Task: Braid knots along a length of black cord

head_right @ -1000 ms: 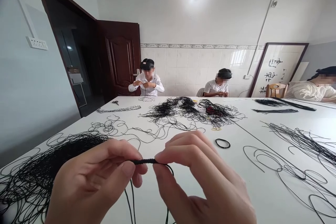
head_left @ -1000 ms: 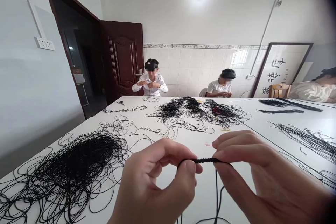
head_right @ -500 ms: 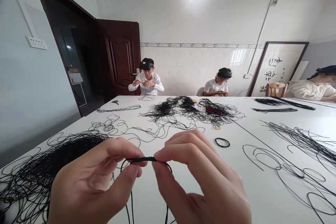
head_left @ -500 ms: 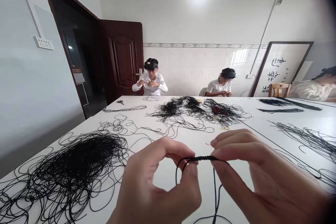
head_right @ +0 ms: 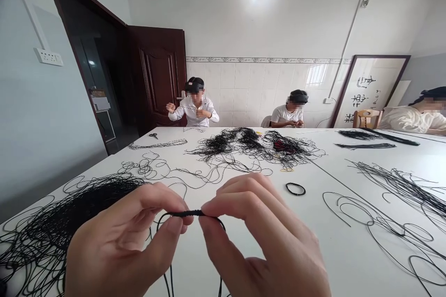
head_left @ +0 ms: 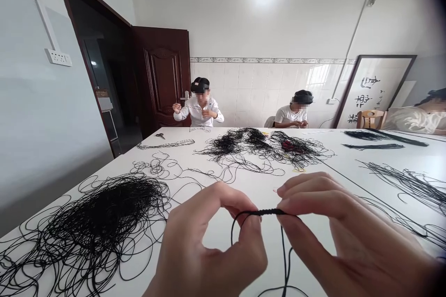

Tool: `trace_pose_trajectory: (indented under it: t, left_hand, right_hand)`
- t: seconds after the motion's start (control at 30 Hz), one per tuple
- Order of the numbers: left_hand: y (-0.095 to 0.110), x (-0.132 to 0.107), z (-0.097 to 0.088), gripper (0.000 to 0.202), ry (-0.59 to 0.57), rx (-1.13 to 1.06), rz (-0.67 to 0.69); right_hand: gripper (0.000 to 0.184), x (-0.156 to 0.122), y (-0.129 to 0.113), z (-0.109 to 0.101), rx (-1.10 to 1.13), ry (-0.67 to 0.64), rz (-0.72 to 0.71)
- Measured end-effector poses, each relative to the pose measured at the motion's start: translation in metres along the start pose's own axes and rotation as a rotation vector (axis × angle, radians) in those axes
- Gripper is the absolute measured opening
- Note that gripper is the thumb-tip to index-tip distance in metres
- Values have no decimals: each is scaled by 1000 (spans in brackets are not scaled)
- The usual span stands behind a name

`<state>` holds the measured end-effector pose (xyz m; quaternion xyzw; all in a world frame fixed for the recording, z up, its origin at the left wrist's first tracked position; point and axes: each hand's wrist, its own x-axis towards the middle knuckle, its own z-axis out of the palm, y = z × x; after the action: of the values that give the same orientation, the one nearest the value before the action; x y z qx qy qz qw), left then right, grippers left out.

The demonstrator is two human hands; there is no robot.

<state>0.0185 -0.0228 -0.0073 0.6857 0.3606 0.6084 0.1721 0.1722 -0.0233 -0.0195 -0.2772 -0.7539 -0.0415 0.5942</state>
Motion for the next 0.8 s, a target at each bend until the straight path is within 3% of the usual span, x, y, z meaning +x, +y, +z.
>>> trace_pose_trajectory:
  t: [0.57, 0.8]
  left_hand:
    - [-3, 0, 5, 19, 71, -20, 93]
    - [-4, 2, 4, 20, 49, -3, 118]
  right_hand:
    - [22, 2, 1, -3, -27, -44, -33]
    - [23, 3, 1, -3, -32, -72, -42]
